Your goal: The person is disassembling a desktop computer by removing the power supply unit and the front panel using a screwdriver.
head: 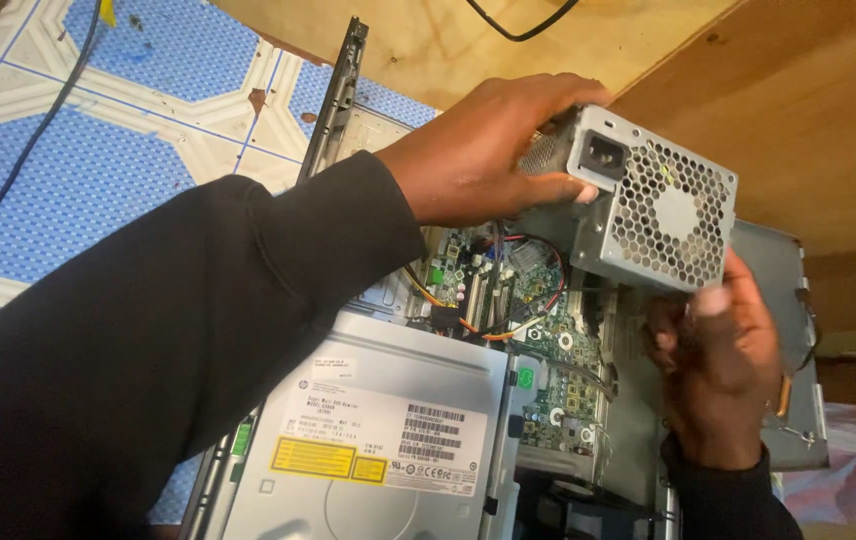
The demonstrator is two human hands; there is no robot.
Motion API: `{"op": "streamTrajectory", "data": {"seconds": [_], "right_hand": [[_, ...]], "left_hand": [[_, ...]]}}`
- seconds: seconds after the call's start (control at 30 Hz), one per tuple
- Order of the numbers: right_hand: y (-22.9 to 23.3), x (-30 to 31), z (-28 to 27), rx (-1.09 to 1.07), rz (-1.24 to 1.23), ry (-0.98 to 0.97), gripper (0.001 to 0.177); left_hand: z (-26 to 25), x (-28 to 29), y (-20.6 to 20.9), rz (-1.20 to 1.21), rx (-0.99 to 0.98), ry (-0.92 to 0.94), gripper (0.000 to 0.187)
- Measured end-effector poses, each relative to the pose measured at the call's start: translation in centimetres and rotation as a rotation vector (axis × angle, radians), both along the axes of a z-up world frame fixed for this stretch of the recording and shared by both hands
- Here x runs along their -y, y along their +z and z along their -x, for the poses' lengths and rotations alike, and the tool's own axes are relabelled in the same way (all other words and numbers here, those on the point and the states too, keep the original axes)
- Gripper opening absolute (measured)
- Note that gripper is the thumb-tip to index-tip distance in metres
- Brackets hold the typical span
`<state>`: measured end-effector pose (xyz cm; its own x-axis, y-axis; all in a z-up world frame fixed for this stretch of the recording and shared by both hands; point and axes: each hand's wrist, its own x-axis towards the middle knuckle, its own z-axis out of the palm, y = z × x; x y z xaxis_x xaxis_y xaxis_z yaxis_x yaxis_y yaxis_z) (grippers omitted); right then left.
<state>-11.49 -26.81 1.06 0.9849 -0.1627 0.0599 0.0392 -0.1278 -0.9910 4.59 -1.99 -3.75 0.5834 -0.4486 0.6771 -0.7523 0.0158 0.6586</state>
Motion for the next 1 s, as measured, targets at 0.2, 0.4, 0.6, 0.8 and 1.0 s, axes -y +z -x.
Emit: {"op": "streamTrajectory", "data": {"seconds": [0.2, 0.4, 0.6, 0.8, 1.0], "right_hand": [[-1.2, 1.1, -0.8, 0.117, 0.054, 0.001, 0.07], [-0.9, 1.0, -2.9, 0.187, 0.097, 0.05, 0.06], [-1.4, 1.8, -3.5, 0.208, 0.066, 0.01, 0.056], [-1.4, 1.5, -4.3, 0.271, 0.125, 0.005, 0.056], [-1.7, 2.4, -4.9, 0.298, 0.158, 0.003, 0.05]], "left_hand": [[-0.2, 0.1, -0.4, -0.044, 0.025, 0.097, 0.065], [-0.8, 0.7, -1.1, 0.022, -0.117, 0.072, 0.057], [-0.7, 0.5, -1.0, -0.011, -0.043, 0.068, 0.049], [-0.8, 0.1, -1.7, 0.002, -0.148, 0.081, 0.021], [-0.2, -0.4, -0.2, -0.143, -0.188, 0.145, 0.028]]}}
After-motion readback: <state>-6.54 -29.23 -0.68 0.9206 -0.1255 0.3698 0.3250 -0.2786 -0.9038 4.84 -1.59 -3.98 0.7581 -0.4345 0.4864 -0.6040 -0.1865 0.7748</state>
